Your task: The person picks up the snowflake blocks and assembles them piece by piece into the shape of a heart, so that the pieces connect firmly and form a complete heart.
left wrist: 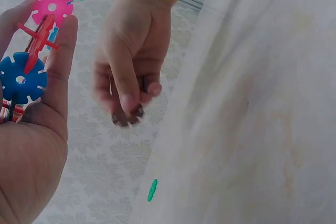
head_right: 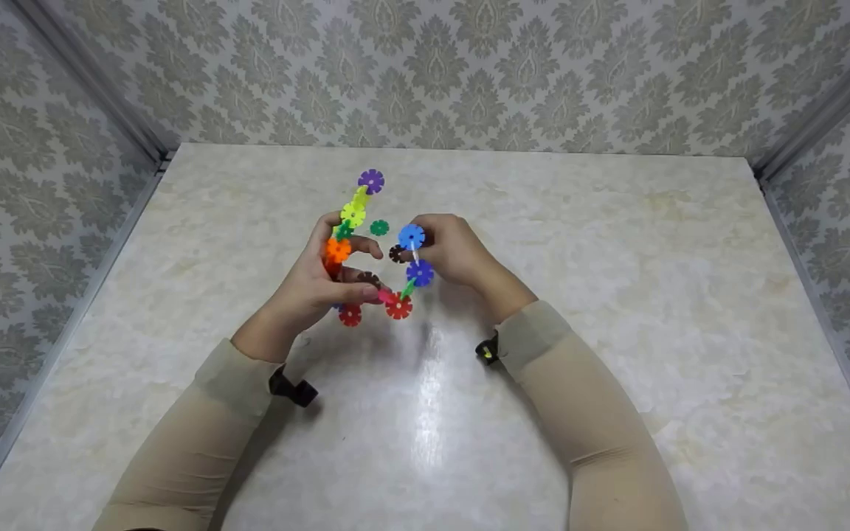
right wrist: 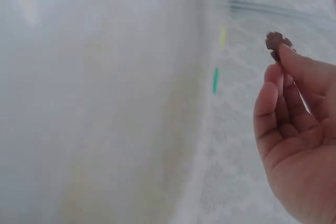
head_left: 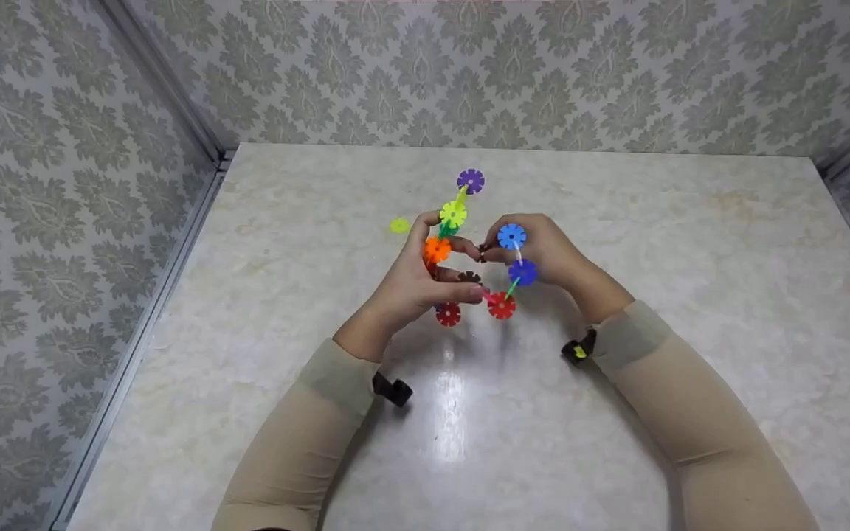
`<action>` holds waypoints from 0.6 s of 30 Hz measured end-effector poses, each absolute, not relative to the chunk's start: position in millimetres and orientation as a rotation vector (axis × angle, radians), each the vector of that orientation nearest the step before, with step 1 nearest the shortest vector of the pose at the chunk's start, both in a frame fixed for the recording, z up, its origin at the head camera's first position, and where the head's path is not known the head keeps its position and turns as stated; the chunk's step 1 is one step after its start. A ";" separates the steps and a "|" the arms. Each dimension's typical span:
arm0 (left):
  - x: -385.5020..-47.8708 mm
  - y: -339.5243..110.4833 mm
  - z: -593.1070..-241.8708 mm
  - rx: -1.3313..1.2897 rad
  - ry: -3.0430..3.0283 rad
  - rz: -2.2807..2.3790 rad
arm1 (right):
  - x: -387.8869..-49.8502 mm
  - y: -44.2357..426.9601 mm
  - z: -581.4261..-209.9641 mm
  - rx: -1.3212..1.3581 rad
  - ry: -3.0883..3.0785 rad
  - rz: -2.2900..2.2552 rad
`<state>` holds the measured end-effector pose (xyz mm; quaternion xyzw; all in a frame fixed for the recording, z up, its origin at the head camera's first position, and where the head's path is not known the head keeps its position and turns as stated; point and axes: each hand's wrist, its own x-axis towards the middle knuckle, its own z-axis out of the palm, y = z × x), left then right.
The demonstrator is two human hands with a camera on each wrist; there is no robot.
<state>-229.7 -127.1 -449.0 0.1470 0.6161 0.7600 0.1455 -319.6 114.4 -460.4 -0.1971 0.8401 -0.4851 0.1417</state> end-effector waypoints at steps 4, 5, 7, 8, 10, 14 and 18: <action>-228.9 -123.5 -449.9 0.422 1.782 2.175 | -314.5 143.4 -467.7 -0.508 2.239 -1.791; -228.3 -122.5 -450.3 0.412 1.782 2.166 | -312.6 148.8 -469.7 -0.490 2.175 -1.876; -227.2 -120.9 -451.3 0.389 1.776 2.150 | -308.1 156.6 -472.9 -0.454 2.043 -2.022; -226.7 -120.0 -452.0 0.381 1.771 2.142 | -305.9 159.5 -474.1 -0.433 1.983 -2.079; -225.8 -118.4 -453.3 0.374 1.761 2.127 | -301.4 163.4 -475.8 -0.384 1.879 -2.168; -224.4 -114.7 -456.6 0.386 1.738 2.102 | -293.6 168.3 -477.2 -0.304 1.770 -2.260; -223.6 -111.0 -461.1 0.401 1.714 2.074 | -289.5 170.1 -478.6 -0.269 1.693 -2.320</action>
